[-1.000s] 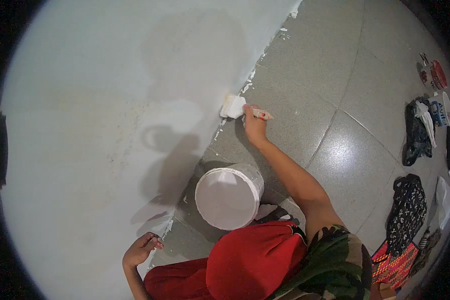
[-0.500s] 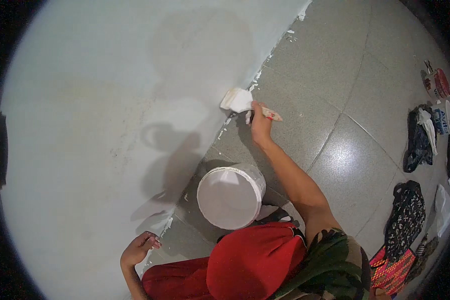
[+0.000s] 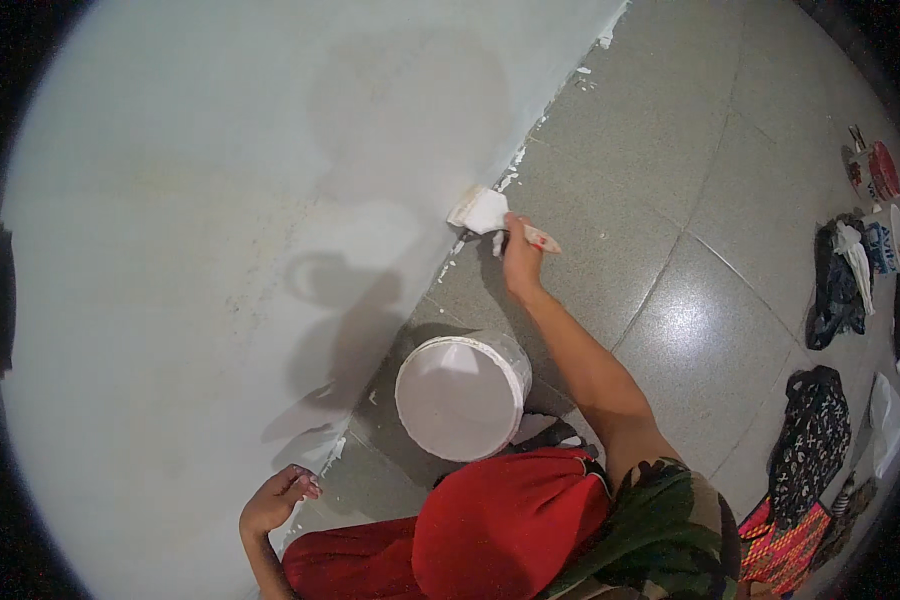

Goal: Painting a wall using a paintbrush and white paint from a bucket.

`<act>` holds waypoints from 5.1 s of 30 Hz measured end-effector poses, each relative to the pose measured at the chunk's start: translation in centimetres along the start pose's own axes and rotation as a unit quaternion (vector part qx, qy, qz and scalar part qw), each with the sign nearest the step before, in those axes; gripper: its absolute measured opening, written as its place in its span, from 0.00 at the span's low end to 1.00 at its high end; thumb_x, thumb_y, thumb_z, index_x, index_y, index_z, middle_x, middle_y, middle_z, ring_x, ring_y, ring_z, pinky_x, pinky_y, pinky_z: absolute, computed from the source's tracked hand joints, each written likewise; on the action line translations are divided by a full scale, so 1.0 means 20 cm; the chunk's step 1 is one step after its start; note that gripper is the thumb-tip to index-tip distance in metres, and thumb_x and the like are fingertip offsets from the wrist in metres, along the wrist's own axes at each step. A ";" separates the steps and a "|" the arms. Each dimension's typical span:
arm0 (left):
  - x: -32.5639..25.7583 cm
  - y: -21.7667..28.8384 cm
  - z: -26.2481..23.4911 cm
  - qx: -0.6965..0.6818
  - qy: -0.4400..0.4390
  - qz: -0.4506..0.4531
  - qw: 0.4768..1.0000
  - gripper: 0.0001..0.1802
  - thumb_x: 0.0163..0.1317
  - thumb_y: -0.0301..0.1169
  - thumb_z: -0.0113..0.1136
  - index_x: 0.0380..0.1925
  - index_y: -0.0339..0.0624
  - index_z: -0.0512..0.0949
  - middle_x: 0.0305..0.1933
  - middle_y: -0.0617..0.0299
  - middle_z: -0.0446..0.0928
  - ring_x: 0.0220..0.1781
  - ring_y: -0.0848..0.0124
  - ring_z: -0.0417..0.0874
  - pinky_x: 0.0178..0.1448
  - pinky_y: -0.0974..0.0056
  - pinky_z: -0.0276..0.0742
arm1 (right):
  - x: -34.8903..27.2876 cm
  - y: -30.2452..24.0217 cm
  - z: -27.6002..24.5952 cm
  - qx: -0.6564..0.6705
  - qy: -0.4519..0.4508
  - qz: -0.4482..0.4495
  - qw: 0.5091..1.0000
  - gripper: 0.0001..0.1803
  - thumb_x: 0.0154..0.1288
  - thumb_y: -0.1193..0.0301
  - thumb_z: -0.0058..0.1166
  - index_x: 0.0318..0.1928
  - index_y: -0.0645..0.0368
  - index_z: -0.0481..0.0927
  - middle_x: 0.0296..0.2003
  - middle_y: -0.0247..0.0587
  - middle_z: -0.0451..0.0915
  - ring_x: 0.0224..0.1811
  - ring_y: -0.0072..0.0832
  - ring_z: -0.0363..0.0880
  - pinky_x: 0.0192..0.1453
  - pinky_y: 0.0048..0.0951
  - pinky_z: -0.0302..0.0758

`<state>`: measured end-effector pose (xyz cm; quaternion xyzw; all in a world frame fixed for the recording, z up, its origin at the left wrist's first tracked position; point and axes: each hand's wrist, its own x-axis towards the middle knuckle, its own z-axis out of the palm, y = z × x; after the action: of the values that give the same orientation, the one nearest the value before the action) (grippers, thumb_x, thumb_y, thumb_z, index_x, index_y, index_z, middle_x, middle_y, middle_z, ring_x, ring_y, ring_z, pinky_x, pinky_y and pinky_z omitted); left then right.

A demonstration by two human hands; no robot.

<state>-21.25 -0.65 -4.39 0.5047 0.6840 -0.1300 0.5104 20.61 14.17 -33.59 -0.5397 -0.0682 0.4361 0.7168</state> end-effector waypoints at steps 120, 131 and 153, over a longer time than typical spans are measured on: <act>-0.05 0.07 0.02 0.117 -0.046 0.033 0.992 0.21 0.74 0.44 0.45 0.52 0.39 0.75 0.42 0.62 0.84 0.44 0.72 0.83 0.50 0.67 0.76 | -0.12 -1.39 0.66 0.219 -0.169 -0.177 0.944 0.13 0.69 0.60 0.50 0.29 0.52 0.70 0.18 0.28 0.69 0.18 0.19 0.66 0.23 0.25 0.63; -0.02 0.14 0.02 0.155 -0.050 0.034 0.986 0.21 0.74 0.45 0.45 0.51 0.39 0.76 0.42 0.59 0.84 0.46 0.71 0.83 0.50 0.66 0.76 | 0.17 -0.77 0.25 -0.106 0.066 -0.186 0.975 0.15 0.66 0.60 0.54 0.26 0.55 0.73 0.18 0.26 0.69 0.19 0.16 0.66 0.21 0.23 0.62; -0.09 0.27 0.15 0.187 -0.076 0.017 0.979 0.21 0.72 0.44 0.47 0.50 0.39 0.76 0.46 0.53 0.82 0.50 0.64 0.82 0.54 0.63 0.74 | 0.21 -0.68 0.01 0.071 0.089 -0.100 0.988 0.13 0.66 0.62 0.54 0.26 0.49 0.69 0.16 0.24 0.64 0.15 0.16 0.61 0.17 0.23 0.56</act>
<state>-15.06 -1.27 -2.37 0.5917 0.5983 -0.2843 0.4595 30.61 16.83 -23.67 -0.5144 -0.0266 0.3165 0.7966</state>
